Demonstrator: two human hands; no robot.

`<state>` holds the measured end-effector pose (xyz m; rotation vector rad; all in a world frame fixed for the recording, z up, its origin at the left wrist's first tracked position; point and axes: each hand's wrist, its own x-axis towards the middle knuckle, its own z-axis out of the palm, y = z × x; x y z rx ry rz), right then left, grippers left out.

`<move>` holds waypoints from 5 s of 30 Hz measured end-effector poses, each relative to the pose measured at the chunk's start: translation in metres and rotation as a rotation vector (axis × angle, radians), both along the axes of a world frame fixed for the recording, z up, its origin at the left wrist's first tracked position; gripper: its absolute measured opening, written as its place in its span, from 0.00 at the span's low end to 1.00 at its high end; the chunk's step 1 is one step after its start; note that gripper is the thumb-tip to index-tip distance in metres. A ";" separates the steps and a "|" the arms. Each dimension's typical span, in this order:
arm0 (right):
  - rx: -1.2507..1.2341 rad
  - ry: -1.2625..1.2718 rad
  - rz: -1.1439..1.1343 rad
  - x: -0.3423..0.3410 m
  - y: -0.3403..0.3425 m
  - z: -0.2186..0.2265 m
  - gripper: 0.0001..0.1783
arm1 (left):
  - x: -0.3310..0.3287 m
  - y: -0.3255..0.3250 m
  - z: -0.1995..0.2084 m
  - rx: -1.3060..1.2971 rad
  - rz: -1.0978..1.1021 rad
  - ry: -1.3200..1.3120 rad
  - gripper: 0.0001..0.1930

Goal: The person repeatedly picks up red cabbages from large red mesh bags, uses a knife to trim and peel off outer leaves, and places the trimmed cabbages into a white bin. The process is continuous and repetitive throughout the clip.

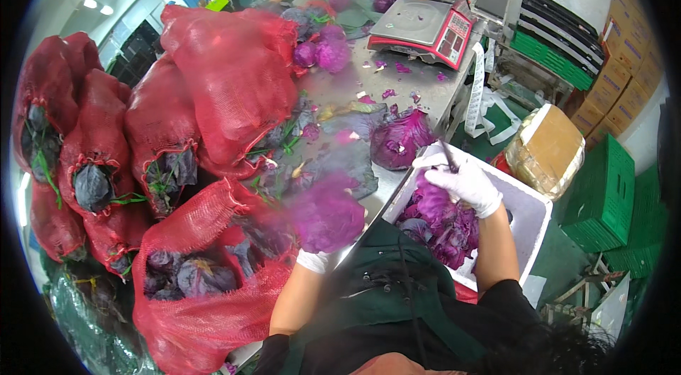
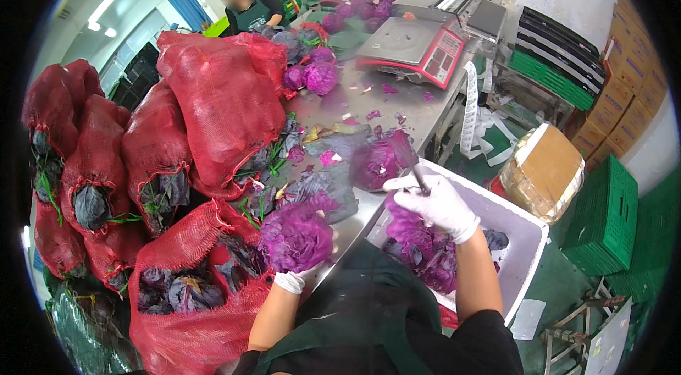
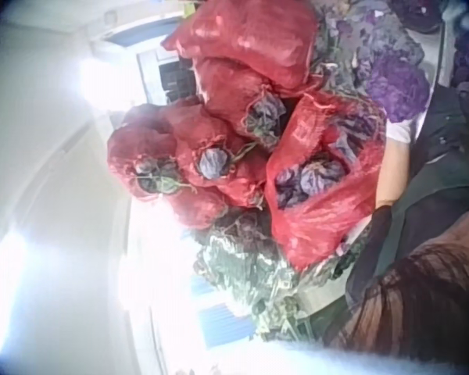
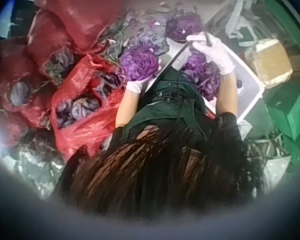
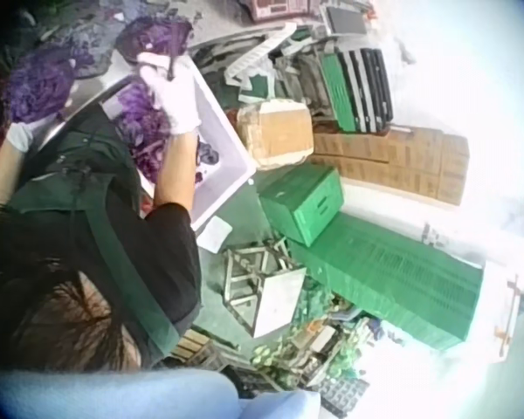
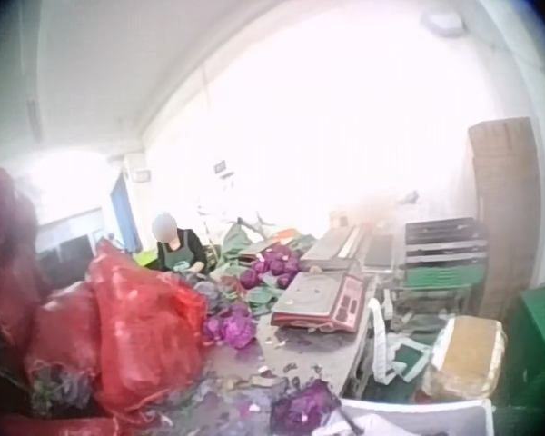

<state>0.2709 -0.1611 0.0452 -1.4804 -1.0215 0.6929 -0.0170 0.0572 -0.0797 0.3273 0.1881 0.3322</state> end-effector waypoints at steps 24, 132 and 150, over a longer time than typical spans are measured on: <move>0.112 0.722 -0.151 0.006 0.083 -0.035 0.21 | 0.122 0.064 0.062 0.011 0.062 0.035 0.30; 0.288 -0.487 -0.022 -0.032 0.119 -0.038 0.27 | 0.016 0.030 0.142 1.957 0.440 1.219 0.45; -0.385 -0.781 -0.019 -0.095 0.146 -0.082 0.12 | 0.033 0.084 0.123 1.517 0.385 0.843 0.35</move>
